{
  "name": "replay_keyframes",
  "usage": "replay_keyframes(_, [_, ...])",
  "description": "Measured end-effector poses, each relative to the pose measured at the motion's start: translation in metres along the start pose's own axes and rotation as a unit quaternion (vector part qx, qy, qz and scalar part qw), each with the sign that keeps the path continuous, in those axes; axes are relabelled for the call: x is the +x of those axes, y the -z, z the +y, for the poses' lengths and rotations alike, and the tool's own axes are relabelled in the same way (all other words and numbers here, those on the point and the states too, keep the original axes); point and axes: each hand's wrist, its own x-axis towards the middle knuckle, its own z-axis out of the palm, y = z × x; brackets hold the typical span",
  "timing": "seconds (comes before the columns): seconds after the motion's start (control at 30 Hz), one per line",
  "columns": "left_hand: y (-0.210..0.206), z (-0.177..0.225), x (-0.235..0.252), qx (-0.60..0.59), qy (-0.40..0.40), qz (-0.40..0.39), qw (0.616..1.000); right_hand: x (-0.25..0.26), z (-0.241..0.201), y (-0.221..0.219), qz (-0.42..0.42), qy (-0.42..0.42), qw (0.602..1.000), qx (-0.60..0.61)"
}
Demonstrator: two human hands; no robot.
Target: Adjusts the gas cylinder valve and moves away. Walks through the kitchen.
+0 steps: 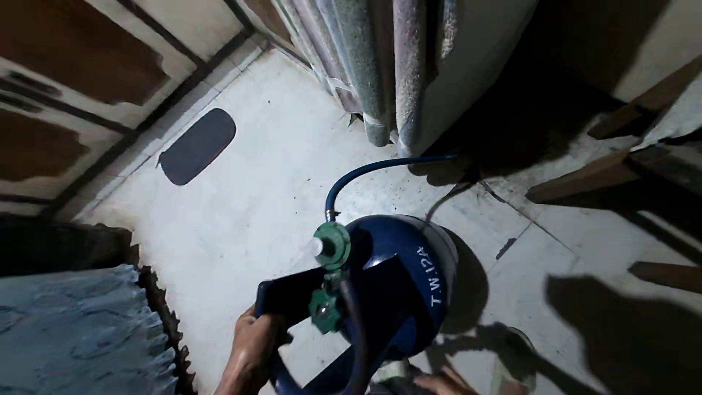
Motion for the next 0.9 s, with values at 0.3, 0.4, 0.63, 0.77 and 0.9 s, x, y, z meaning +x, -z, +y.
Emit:
replay_keyframes(0.3, [-0.101,0.019,-0.078,0.000,-0.145,-0.112,0.983,-0.050,-0.008,0.078,0.036,-0.061,0.992,-0.105])
replay_keyframes(0.4, [-0.132,0.021,-0.096,0.004,-0.169,-0.118,0.978,-0.070,-0.012,0.093,0.051,-0.070,0.991,-0.099])
replay_keyframes(0.63, [-0.132,0.023,-0.092,0.020,-0.170,-0.099,0.980,-0.092,0.001,0.103,0.052,-0.073,0.995,-0.034])
replay_keyframes(0.77, [-0.141,0.024,-0.093,0.018,-0.167,-0.104,0.980,-0.088,-0.009,0.095,0.008,-0.075,0.997,-0.010])
replay_keyframes(0.9, [-0.137,0.026,-0.098,-0.009,-0.161,-0.133,0.978,-0.074,-0.029,0.075,-0.042,-0.041,0.998,0.035])
